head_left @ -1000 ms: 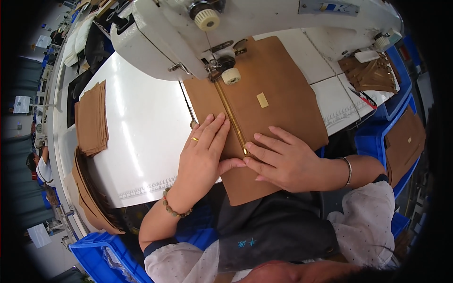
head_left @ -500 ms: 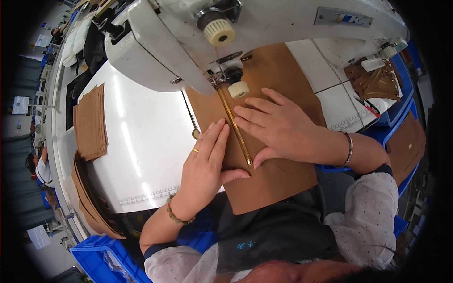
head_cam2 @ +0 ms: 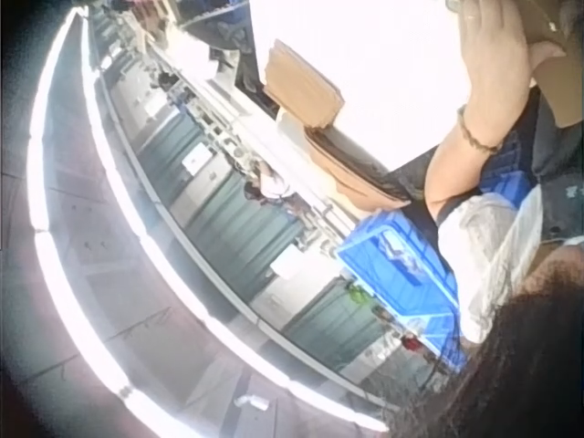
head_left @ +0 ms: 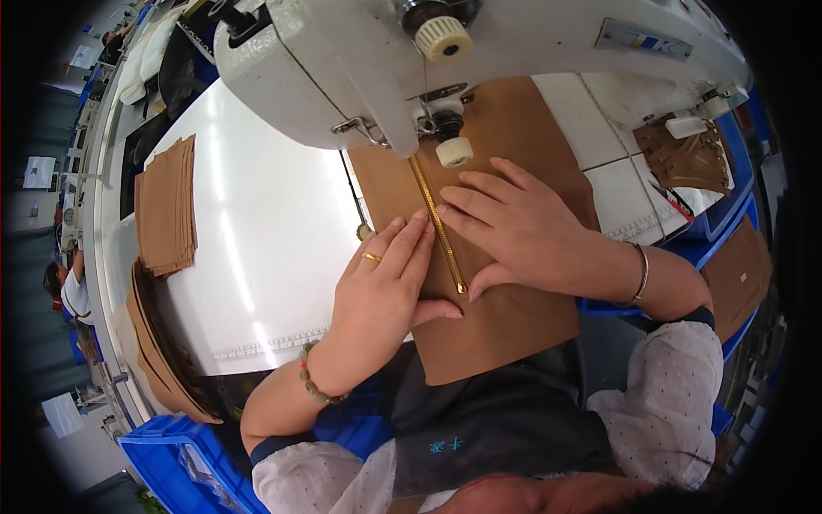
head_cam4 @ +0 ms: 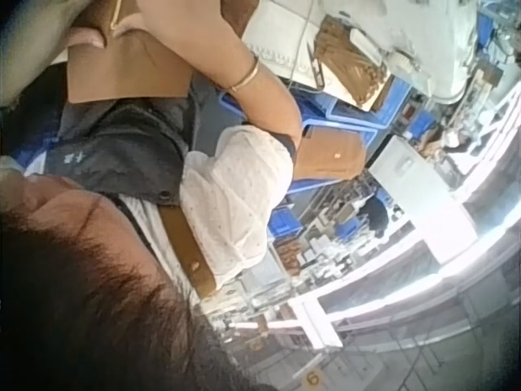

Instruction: Sewing a zipper into a leather piece to construct a pouch using an industrial sewing machine.

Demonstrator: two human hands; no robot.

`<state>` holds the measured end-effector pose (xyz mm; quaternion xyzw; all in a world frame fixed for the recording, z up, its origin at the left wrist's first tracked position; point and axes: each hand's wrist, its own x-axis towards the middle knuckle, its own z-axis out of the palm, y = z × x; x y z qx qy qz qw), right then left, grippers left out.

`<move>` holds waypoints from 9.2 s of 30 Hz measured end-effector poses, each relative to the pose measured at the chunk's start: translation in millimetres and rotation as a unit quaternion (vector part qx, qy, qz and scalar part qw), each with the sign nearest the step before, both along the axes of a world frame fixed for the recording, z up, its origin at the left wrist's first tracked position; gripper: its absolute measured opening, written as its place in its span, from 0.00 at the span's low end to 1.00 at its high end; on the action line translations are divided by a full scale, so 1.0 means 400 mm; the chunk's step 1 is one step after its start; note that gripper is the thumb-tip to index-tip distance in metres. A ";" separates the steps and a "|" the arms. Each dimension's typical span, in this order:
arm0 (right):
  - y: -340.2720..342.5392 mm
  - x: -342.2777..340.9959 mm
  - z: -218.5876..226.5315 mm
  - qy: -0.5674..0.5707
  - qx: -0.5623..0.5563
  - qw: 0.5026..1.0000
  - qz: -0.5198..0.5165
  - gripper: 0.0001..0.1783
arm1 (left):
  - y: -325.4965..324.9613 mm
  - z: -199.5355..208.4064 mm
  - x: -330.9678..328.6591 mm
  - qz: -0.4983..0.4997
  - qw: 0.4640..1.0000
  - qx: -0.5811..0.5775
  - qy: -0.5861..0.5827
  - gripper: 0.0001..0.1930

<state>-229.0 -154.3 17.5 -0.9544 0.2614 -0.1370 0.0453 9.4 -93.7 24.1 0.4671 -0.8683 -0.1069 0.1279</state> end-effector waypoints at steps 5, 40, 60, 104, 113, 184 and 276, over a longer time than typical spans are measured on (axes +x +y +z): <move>-0.009 0.004 -0.008 -0.005 -0.007 1.000 -0.006 0.51 | -0.014 0.007 -0.001 0.000 0.998 -0.022 -0.059 0.47; -0.148 0.033 -0.057 -0.065 -0.023 0.998 -0.012 0.41 | -0.172 -0.010 0.040 0.032 0.999 -0.038 -0.011 0.48; -0.045 0.025 -0.034 -0.075 -0.027 0.997 0.010 0.44 | -0.057 -0.031 0.073 0.110 0.925 0.112 0.346 0.22; -0.038 0.018 0.013 -0.269 0.096 0.949 0.130 0.16 | -0.080 -0.068 0.072 -0.152 0.952 -0.267 0.016 0.15; -0.022 0.041 -0.018 -0.099 -0.031 0.994 -0.016 0.20 | -0.079 -0.082 0.068 -0.147 0.961 -0.233 0.029 0.05; 0.045 0.033 -0.044 -0.010 -0.091 0.995 -0.025 0.23 | -0.064 0.029 0.092 0.065 0.984 -0.163 -0.020 0.13; -0.174 0.032 -0.050 -0.439 0.507 0.737 -0.083 0.17 | -0.139 -0.047 0.032 0.019 0.989 -0.148 -0.006 0.32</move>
